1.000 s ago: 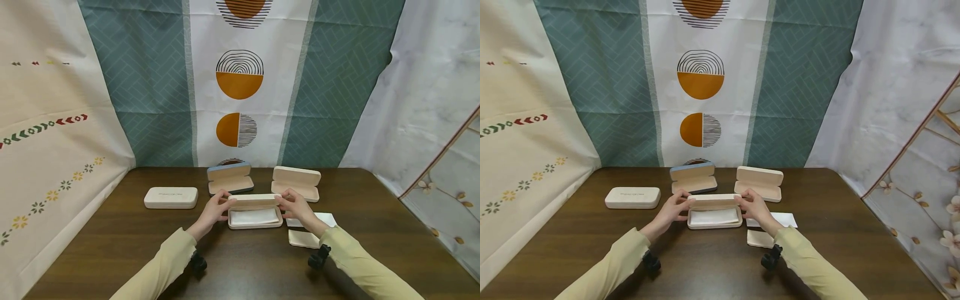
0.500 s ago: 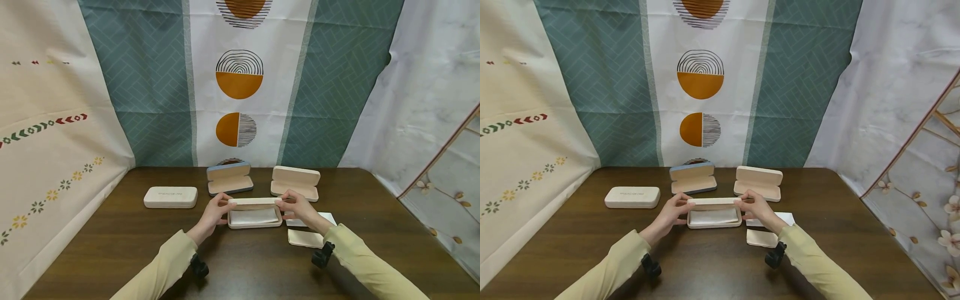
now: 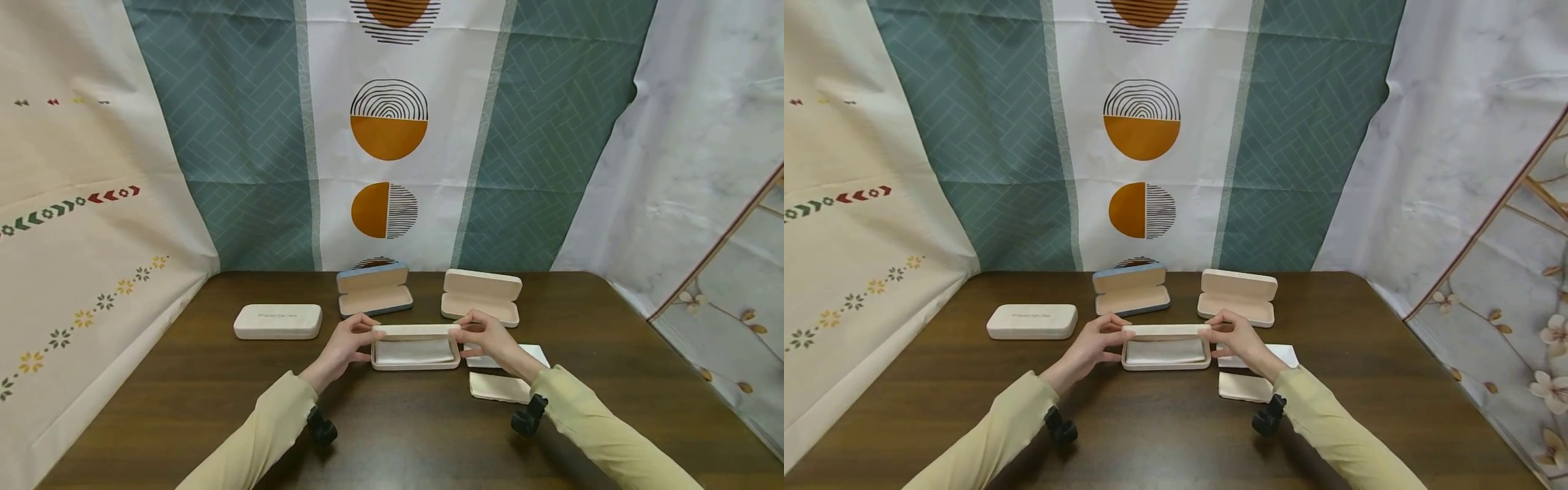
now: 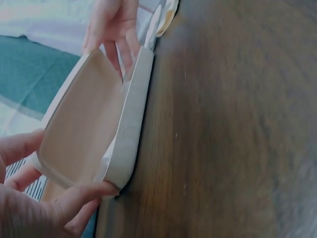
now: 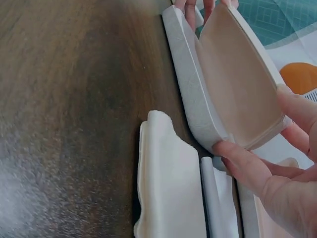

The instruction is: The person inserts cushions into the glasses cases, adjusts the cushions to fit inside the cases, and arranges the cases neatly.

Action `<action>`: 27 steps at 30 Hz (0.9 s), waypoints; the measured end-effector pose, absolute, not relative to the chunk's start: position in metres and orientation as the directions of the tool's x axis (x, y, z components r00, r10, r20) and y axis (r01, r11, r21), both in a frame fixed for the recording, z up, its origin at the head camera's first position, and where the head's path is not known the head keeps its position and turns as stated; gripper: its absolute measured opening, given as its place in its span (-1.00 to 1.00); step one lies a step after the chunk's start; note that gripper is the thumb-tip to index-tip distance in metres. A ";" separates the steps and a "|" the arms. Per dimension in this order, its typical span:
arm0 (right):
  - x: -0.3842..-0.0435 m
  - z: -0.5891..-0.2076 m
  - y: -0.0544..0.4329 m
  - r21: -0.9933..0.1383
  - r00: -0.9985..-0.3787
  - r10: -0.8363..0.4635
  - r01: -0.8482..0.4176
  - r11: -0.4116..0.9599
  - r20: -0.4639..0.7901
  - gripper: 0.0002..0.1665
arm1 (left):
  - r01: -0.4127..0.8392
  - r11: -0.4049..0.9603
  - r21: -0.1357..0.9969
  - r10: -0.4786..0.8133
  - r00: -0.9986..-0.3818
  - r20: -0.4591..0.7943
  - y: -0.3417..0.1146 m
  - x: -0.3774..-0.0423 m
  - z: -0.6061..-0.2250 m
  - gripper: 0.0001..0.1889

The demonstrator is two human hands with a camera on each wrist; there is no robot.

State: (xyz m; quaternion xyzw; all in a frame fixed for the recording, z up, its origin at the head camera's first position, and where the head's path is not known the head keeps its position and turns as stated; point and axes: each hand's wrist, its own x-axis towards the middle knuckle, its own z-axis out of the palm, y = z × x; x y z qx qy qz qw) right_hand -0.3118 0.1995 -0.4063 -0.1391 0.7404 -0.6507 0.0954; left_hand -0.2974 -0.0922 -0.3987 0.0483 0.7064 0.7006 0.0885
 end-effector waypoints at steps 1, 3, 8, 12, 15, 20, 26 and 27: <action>-0.312 -0.406 0.200 -0.990 -0.941 -0.336 -0.078 0.119 0.034 -0.62 | -0.058 0.015 0.998 0.201 -0.978 -0.060 -0.093 -0.299 -0.400 -0.75; -0.313 -0.406 0.201 -0.989 -0.935 -0.354 -0.077 0.124 0.028 -0.57 | -0.062 0.010 0.998 0.221 -0.973 -0.063 -0.094 -0.302 -0.400 -0.75; -0.312 -0.405 0.202 -0.987 -0.924 -0.380 -0.084 0.138 0.026 -0.58 | -0.072 0.010 0.997 0.256 -0.964 -0.073 -0.097 -0.304 -0.401 -0.78; -0.311 -0.405 0.202 -0.987 -0.919 -0.392 -0.096 0.128 0.039 -0.63 | -0.076 0.008 0.997 0.267 -0.961 -0.075 -0.098 -0.303 -0.400 -0.78; -0.311 -0.406 0.202 -0.987 -0.920 -0.389 -0.095 0.126 0.039 -0.66 | -0.076 0.007 0.997 0.285 -0.956 -0.075 -0.099 -0.298 -0.394 -0.77; -0.312 -0.408 0.202 -0.987 -0.922 -0.386 -0.089 0.131 0.031 -0.66 | -0.066 0.016 0.998 0.293 -0.954 -0.067 -0.101 -0.301 -0.399 -0.77; -0.313 -0.408 0.203 -0.988 -0.924 -0.381 -0.079 0.135 0.022 -0.66 | -0.052 0.017 0.999 0.302 -0.952 -0.055 -0.103 -0.303 -0.402 -0.77; -0.313 -0.408 0.204 -0.988 -0.925 -0.380 -0.078 0.135 0.021 -0.66 | -0.052 0.019 0.998 0.303 -0.951 -0.055 -0.103 -0.303 -0.401 -0.76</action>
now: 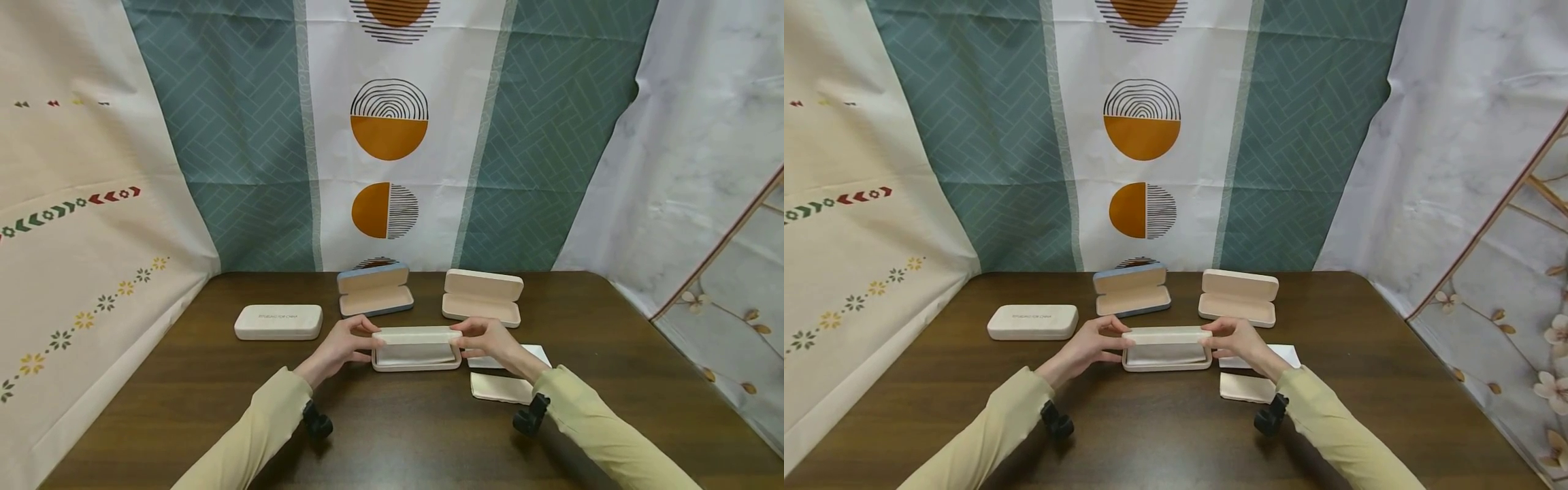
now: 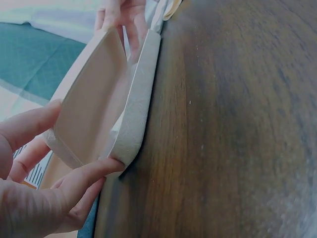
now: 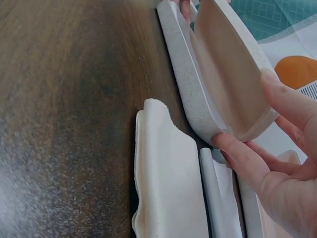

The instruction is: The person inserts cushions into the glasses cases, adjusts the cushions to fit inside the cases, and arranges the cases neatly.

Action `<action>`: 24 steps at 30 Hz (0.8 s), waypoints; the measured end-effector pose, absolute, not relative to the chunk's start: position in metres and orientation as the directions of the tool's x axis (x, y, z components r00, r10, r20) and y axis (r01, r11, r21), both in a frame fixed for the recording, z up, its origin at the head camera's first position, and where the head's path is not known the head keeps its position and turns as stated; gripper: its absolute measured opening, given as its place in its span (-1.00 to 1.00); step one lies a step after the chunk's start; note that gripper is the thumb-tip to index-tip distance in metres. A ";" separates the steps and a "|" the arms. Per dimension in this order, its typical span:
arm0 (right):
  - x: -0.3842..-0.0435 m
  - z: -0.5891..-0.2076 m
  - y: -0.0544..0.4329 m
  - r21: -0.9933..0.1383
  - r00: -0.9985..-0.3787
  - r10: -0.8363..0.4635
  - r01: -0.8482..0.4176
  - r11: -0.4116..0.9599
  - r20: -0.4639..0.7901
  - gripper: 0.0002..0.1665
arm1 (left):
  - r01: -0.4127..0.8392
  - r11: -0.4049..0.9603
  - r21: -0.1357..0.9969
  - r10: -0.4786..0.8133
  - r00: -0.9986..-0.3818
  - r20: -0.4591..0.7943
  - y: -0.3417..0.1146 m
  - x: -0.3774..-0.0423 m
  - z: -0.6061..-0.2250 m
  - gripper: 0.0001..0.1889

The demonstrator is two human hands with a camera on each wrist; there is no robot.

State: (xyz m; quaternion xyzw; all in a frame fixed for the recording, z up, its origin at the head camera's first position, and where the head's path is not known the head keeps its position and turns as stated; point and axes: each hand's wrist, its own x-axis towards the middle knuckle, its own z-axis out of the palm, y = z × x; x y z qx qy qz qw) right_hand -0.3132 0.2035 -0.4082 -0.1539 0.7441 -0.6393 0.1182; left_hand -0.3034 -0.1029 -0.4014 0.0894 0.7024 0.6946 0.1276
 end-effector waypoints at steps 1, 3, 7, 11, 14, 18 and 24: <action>-0.314 -0.408 0.204 -0.988 -0.925 -0.379 -0.076 0.133 0.021 -0.66 | -0.051 0.023 0.998 0.303 -0.951 -0.056 -0.103 -0.303 -0.401 -0.76; -0.314 -0.409 0.204 -0.989 -0.925 -0.380 -0.075 0.127 0.021 -0.66 | -0.056 0.030 0.998 0.303 -0.951 -0.063 -0.103 -0.304 -0.401 -0.75; -0.314 -0.410 0.205 -0.991 -0.924 -0.382 -0.068 0.117 0.018 -0.66 | -0.069 0.033 0.997 0.306 -0.949 -0.076 -0.104 -0.304 -0.400 -0.73; -0.314 -0.412 0.205 -0.990 -0.926 -0.376 -0.066 0.127 0.013 -0.63 | -0.071 0.041 0.997 0.313 -0.946 -0.080 -0.105 -0.303 -0.402 -0.71; -0.312 -0.414 0.205 -0.973 -0.927 -0.373 -0.116 0.201 0.033 -0.60 | -0.041 0.097 0.994 0.307 -0.949 -0.069 -0.105 -0.302 -0.403 -0.73; -0.311 -0.415 0.204 -0.898 -0.921 -0.377 -0.246 0.364 0.099 -0.59 | 0.083 0.281 0.956 0.295 -0.955 -0.004 -0.101 -0.300 -0.405 -0.75; -0.310 -0.412 0.201 -0.850 -0.901 -0.405 -0.329 0.411 0.154 -0.60 | 0.169 0.426 0.889 0.267 -0.962 0.055 -0.096 -0.300 -0.404 -0.73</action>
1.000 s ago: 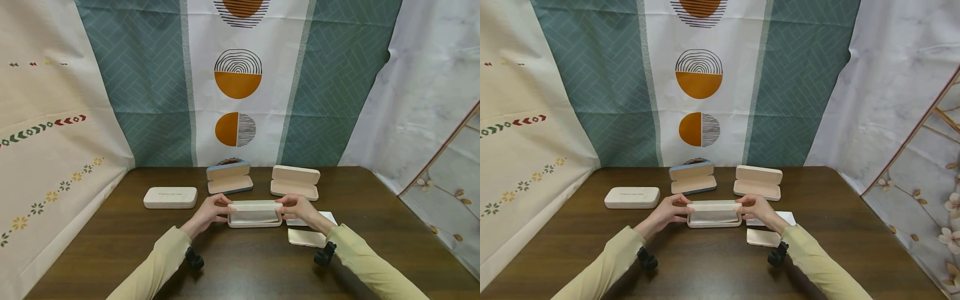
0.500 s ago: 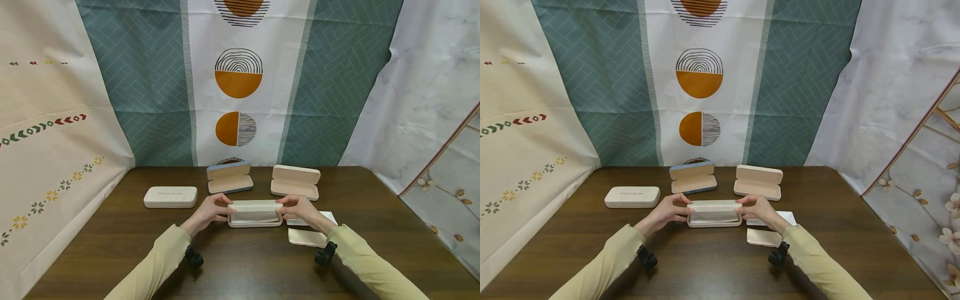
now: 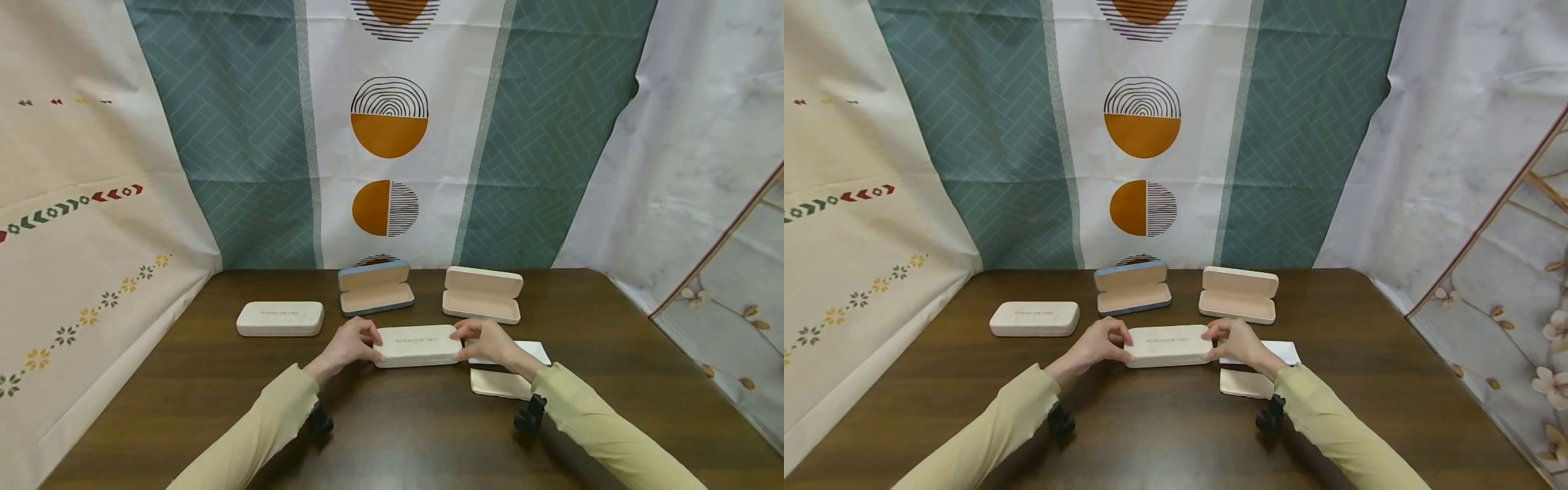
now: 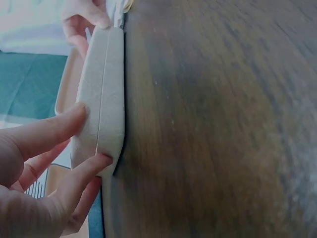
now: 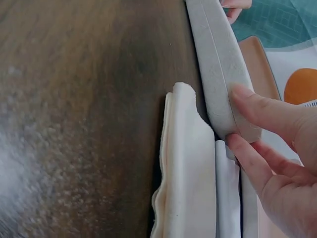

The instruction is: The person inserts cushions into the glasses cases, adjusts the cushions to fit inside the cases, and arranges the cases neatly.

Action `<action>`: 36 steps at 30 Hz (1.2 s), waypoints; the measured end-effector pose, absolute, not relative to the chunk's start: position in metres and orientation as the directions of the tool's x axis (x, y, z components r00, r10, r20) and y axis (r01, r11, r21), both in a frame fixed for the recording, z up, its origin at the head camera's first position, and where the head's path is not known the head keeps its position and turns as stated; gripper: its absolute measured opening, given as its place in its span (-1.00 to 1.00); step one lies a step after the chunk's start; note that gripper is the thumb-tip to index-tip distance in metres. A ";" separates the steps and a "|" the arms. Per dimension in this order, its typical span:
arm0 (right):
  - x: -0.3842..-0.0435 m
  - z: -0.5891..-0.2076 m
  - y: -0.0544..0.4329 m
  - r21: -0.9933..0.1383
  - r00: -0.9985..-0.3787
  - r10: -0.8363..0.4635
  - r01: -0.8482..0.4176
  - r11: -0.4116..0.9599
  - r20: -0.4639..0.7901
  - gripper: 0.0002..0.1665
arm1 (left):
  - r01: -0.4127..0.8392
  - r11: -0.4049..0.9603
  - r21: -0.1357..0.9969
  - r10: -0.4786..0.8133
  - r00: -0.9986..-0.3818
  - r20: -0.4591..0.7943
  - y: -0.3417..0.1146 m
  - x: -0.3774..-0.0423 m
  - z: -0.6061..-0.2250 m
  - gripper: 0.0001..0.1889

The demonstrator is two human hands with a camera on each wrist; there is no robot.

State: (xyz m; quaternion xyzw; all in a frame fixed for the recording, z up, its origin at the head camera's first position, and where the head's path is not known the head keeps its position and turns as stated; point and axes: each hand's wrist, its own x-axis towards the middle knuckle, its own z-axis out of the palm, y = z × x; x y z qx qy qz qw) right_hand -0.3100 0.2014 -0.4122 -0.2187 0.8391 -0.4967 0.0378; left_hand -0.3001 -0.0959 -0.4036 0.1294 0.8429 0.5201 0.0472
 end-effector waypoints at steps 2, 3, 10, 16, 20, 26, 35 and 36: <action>-0.311 -0.410 0.202 -0.850 -0.891 -0.430 -0.338 0.405 0.149 -0.55 | 0.165 0.431 0.887 0.262 -0.964 0.051 -0.096 -0.301 -0.403 -0.72; -0.311 -0.409 0.202 -0.851 -0.884 -0.444 -0.340 0.401 0.145 -0.49 | 0.165 0.431 0.887 0.267 -0.963 0.049 -0.096 -0.301 -0.402 -0.72; -0.318 -0.405 0.196 -0.832 -0.853 -0.513 -0.352 0.428 0.097 -0.14 | 0.184 0.482 0.856 0.290 -0.956 0.042 -0.105 -0.303 -0.401 -0.45; -0.323 -0.401 0.182 -0.805 -0.848 -0.526 -0.358 0.474 0.067 -0.21 | 0.209 0.526 0.825 0.318 -0.947 0.037 -0.119 -0.304 -0.399 -0.35; -0.322 -0.401 0.170 -0.814 -0.838 -0.543 -0.355 0.459 0.060 -0.24 | 0.197 0.527 0.827 0.346 -0.938 0.003 -0.131 -0.304 -0.397 -0.34; -0.318 -0.399 0.147 -0.836 -0.818 -0.572 -0.350 0.423 0.053 -0.27 | 0.172 0.564 0.808 0.346 -0.937 -0.042 -0.152 -0.299 -0.391 -0.33; -0.317 -0.404 0.111 -0.811 -0.814 -0.579 -0.373 0.450 0.053 -0.31 | 0.186 0.566 0.803 0.372 -0.927 -0.048 -0.186 -0.292 -0.385 -0.34; -0.316 -0.404 0.107 -0.806 -0.812 -0.582 -0.379 0.455 0.053 -0.31 | 0.190 0.560 0.807 0.382 -0.923 -0.048 -0.190 -0.291 -0.386 -0.34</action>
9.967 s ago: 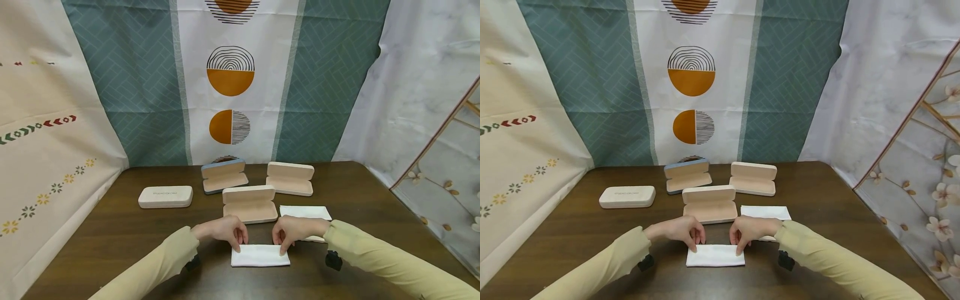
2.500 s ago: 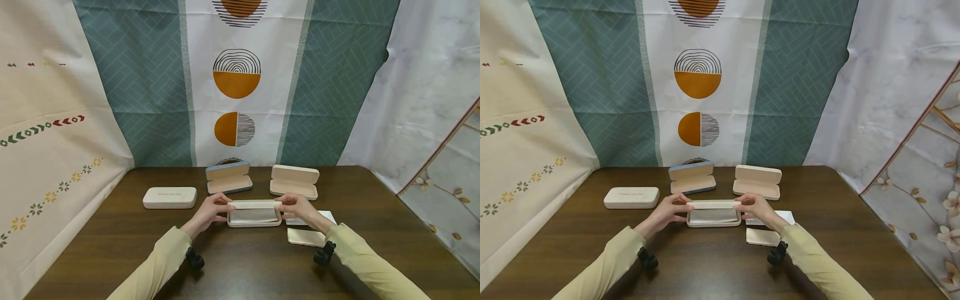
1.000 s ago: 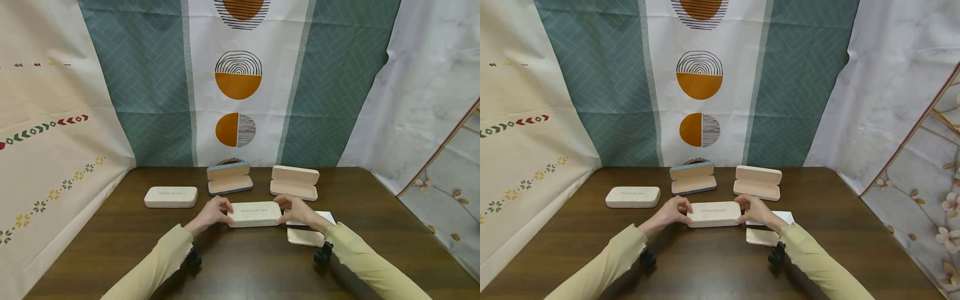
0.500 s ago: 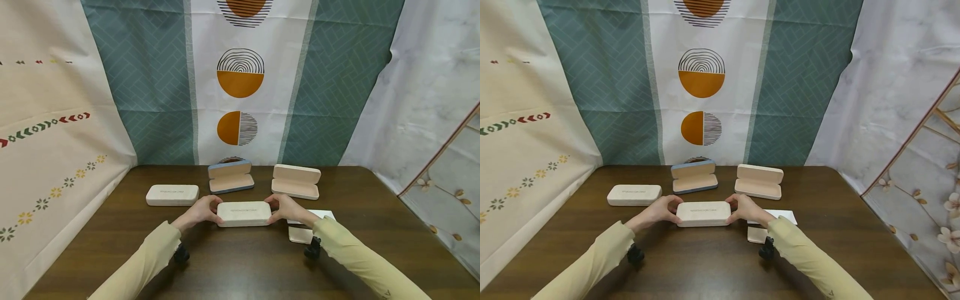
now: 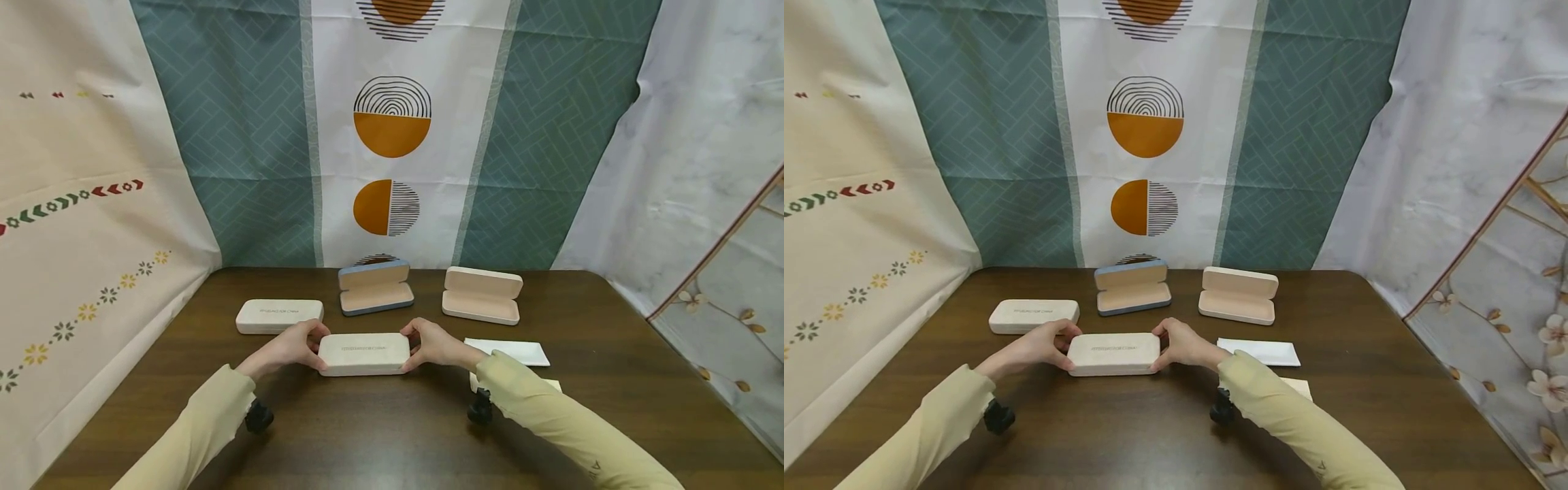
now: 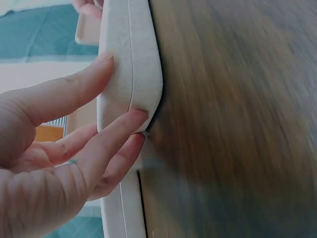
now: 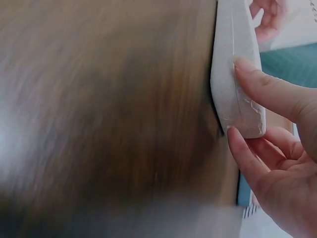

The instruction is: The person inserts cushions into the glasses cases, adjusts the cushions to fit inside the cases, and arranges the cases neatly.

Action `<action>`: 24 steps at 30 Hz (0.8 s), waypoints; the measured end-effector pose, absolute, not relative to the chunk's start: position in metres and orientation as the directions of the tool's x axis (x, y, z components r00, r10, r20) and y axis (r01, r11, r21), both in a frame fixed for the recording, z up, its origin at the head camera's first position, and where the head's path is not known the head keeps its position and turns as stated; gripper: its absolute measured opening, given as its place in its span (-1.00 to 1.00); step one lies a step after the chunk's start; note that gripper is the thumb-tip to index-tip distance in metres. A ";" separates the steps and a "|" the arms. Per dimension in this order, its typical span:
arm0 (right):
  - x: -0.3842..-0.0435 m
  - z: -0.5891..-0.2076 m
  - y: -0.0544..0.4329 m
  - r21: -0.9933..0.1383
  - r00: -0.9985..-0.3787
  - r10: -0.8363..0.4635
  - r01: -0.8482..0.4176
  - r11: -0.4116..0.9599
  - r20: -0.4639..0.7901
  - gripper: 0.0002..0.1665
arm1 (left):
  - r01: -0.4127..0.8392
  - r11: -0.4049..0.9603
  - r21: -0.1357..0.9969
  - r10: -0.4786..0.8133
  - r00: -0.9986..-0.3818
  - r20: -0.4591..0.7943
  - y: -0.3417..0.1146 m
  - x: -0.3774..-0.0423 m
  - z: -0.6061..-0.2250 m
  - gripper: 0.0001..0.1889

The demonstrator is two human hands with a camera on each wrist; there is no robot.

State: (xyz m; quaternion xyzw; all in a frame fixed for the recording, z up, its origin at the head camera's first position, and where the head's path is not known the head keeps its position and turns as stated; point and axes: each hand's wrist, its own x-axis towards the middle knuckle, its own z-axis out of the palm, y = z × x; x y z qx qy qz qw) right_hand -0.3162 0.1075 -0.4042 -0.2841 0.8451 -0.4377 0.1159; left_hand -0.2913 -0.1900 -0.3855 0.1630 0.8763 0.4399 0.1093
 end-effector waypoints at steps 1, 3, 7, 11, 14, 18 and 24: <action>-0.316 -0.404 0.103 -0.801 -0.808 -0.587 -0.387 0.457 0.055 -0.32 | 0.189 0.552 0.812 0.388 -0.920 -0.050 -0.195 -0.290 -0.385 -0.35; -0.315 -0.404 0.094 -0.797 -0.799 -0.598 -0.398 0.454 0.058 -0.32 | 0.192 0.529 0.827 0.406 -0.913 -0.048 -0.205 -0.290 -0.385 -0.36; -0.314 -0.403 0.075 -0.784 -0.782 -0.620 -0.421 0.456 0.059 -0.32 | 0.191 0.494 0.848 0.437 -0.898 -0.053 -0.226 -0.288 -0.385 -0.37; -0.313 -0.404 0.055 -0.757 -0.773 -0.631 -0.447 0.477 0.059 -0.32 | 0.187 0.483 0.855 0.461 -0.885 -0.066 -0.250 -0.287 -0.385 -0.38; -0.312 -0.405 0.038 -0.712 -0.766 -0.637 -0.495 0.498 0.088 -0.32 | 0.170 0.481 0.860 0.467 -0.880 -0.087 -0.268 -0.287 -0.385 -0.38; -0.309 -0.405 0.016 -0.660 -0.764 -0.634 -0.538 0.524 0.120 -0.31 | 0.161 0.484 0.860 0.470 -0.877 -0.100 -0.291 -0.288 -0.386 -0.36; -0.307 -0.406 -0.013 -0.641 -0.783 -0.609 -0.532 0.554 0.124 -0.31 | 0.173 0.485 0.857 0.479 -0.873 -0.095 -0.320 -0.285 -0.387 -0.34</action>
